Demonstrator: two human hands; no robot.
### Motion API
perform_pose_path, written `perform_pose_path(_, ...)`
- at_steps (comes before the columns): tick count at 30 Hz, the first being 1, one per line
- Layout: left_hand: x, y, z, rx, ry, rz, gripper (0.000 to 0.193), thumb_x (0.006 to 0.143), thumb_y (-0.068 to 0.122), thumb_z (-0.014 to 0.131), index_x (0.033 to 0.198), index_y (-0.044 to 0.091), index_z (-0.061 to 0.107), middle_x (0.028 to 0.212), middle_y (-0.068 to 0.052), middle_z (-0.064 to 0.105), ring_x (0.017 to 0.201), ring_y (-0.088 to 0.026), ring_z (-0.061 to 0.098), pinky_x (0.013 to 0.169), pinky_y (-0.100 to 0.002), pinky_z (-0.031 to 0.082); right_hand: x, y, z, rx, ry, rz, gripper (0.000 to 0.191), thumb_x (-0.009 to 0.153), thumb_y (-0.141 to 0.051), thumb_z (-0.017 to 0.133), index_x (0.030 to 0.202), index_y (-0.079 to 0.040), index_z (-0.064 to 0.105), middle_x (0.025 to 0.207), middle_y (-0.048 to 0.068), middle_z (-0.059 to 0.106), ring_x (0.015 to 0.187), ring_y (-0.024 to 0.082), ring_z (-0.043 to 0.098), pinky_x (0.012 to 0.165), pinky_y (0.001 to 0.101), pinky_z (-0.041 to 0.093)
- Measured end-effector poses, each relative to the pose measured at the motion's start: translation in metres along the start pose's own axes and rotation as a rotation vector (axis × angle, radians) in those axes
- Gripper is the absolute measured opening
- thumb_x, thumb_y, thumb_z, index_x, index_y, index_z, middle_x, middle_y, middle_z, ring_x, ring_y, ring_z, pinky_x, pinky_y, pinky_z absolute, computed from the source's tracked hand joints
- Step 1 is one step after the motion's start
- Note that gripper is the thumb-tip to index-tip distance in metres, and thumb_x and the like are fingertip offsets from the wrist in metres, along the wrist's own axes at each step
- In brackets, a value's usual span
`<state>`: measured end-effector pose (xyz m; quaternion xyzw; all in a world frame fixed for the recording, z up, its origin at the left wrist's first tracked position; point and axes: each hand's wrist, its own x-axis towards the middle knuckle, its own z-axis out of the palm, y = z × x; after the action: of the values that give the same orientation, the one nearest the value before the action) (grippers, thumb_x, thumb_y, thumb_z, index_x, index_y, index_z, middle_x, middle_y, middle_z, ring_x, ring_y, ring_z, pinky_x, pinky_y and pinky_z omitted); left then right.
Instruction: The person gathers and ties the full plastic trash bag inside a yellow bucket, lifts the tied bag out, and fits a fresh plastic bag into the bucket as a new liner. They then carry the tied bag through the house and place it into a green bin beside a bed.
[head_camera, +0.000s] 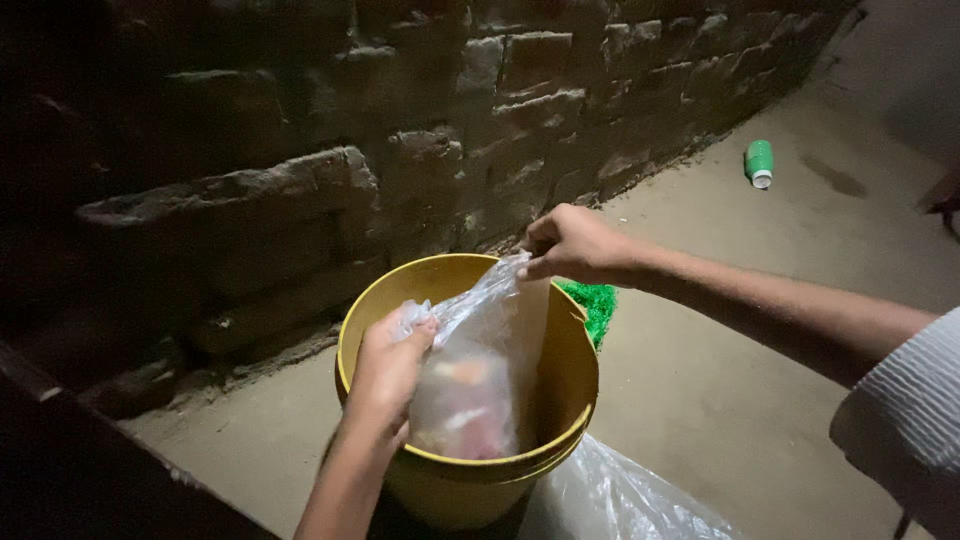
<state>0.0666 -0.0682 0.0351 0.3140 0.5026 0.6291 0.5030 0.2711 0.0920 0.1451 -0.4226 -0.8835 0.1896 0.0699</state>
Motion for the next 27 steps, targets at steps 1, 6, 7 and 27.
perform_pose_path(1,-0.002,0.001,0.000,0.001,-0.008,0.004,0.015,0.095,0.012,0.061,0.101,0.000,0.069,0.087,-0.005,0.068,0.076,-0.013,0.062,0.069,-0.031,0.051,0.002,0.005,0.001,-0.044,-0.005,-0.005,0.032,0.077,-0.027,0.085,0.096,-0.004,0.078,0.079,0.009,0.075,0.072,0.016,0.067,0.069,0.0371,0.053)
perform_pose_path(6,-0.008,0.003,-0.001,0.085,0.012,0.079,0.014,0.093,0.011,0.064,0.100,0.000,0.069,0.085,-0.004,0.067,0.076,-0.012,0.061,0.070,-0.030,0.051,0.010,0.035,0.014,-0.046,0.053,-0.103,0.026,0.076,-0.021,0.081,0.098,-0.008,0.078,0.078,0.005,0.074,0.070,0.013,0.067,0.067,0.0333,0.053)
perform_pose_path(7,-0.008,0.003,-0.001,0.080,0.011,0.109,0.013,0.092,0.010,0.065,0.099,0.000,0.069,0.084,-0.003,0.067,0.075,-0.012,0.061,0.069,-0.030,0.050,0.010,0.040,0.018,0.027,0.061,-0.164,0.024,0.079,-0.019,0.078,0.099,-0.006,0.077,0.078,0.004,0.073,0.072,0.011,0.065,0.067,0.0327,0.053)
perform_pose_path(27,-0.011,0.006,-0.006,0.033,-0.095,0.118,0.016,0.082,0.006,0.079,0.075,0.001,0.065,0.072,-0.002,0.062,0.065,-0.010,0.055,0.057,-0.030,0.045,-0.056,-0.027,0.074,1.825,0.232,0.349,0.023,0.089,-0.027,0.063,0.090,-0.005,0.070,0.086,0.005,0.079,0.087,0.019,0.069,0.100,0.0428,0.051)
